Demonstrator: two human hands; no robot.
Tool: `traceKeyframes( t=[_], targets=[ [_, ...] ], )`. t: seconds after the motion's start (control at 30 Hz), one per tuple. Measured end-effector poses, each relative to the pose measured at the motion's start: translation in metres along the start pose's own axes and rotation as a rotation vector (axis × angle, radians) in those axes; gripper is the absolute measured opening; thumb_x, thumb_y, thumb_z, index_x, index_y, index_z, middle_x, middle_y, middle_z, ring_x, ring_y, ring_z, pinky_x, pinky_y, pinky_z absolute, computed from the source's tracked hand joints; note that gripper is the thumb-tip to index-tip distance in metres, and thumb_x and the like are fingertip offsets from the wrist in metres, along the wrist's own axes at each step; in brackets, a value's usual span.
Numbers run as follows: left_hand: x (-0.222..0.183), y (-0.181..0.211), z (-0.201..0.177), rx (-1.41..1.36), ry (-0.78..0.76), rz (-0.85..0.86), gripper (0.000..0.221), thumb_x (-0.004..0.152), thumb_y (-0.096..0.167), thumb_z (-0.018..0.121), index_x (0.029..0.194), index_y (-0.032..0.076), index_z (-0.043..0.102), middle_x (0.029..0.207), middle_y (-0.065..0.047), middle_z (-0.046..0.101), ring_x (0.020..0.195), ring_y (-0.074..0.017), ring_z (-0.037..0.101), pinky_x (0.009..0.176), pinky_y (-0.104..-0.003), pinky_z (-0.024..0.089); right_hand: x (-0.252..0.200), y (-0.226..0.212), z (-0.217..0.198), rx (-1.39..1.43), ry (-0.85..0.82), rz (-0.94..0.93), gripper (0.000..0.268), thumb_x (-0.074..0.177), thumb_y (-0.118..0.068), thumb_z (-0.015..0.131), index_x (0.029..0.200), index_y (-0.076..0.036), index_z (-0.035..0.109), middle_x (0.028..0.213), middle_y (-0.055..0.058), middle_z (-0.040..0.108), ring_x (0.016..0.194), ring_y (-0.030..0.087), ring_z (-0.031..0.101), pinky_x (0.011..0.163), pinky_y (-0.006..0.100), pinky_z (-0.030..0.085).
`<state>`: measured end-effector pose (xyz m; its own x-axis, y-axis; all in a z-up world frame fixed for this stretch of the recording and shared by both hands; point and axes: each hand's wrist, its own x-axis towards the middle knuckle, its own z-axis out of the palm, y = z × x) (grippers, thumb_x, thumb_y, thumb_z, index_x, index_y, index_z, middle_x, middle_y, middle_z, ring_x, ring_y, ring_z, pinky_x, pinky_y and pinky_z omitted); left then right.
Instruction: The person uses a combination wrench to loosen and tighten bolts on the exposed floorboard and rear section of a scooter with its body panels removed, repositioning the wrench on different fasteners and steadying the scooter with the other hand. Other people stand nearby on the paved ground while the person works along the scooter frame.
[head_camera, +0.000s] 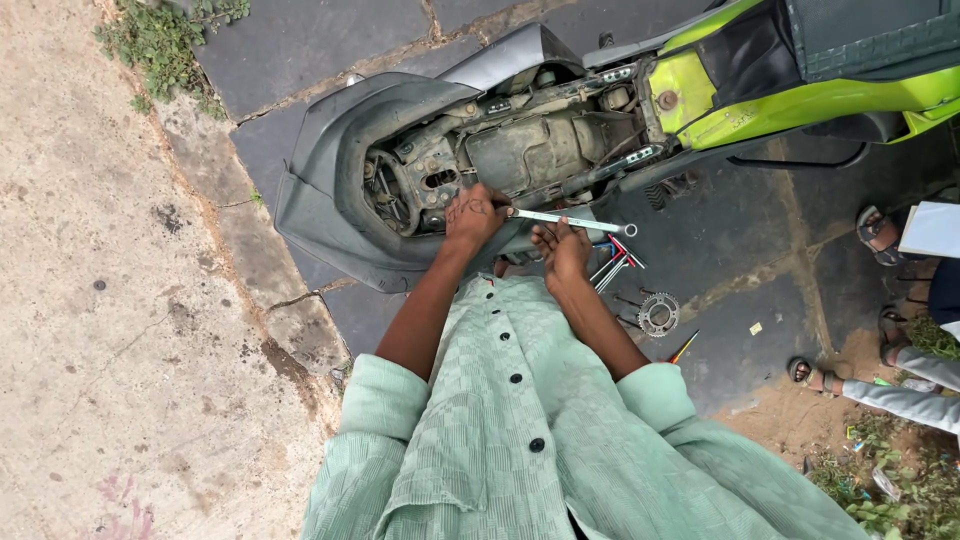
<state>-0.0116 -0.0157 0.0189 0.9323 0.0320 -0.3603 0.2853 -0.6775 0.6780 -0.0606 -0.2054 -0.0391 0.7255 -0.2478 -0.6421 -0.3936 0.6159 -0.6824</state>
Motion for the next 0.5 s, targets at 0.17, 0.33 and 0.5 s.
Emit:
traceKeyframes(
  t=[0.17,0.33,0.5],
  targets=[
    [-0.007,0.013,-0.017,-0.041,-0.087,-0.054,0.028,0.081,0.035,0.081,0.107,0.023,0.081,0.107,-0.007,0.078,0.105,-0.0298,0.071,0.096,-0.042,0.053,0.014,-0.038,0.091,-0.354,-0.078,-0.157,0.026,0.104,-0.019,0.051,0.125,-0.005,0.056,0.088,0.011,0.072,0.062,0.016,0.059,0.053,0.030,0.052],
    [-0.002,0.008,-0.014,0.052,-0.074,-0.055,0.033,0.079,0.038,0.086,0.101,0.015,0.082,0.105,-0.010,0.078,0.106,-0.0304,0.069,0.094,-0.043,0.052,0.069,-0.021,0.116,-0.814,-0.613,-0.239,0.022,0.104,-0.020,0.063,0.112,-0.002,0.071,0.081,0.002,0.068,0.069,0.008,0.065,0.062,0.028,0.054],
    [0.011,-0.017,-0.006,-0.239,-0.191,0.020,0.031,0.087,0.035,0.075,0.114,0.019,0.079,0.102,-0.011,0.081,0.097,-0.0290,0.079,0.091,-0.042,0.058,0.049,-0.028,0.103,-0.695,-0.538,-0.304,0.027,0.109,-0.023,0.059,0.111,0.000,0.073,0.081,0.005,0.066,0.068,0.008,0.057,0.064,0.028,0.049]
  ],
)
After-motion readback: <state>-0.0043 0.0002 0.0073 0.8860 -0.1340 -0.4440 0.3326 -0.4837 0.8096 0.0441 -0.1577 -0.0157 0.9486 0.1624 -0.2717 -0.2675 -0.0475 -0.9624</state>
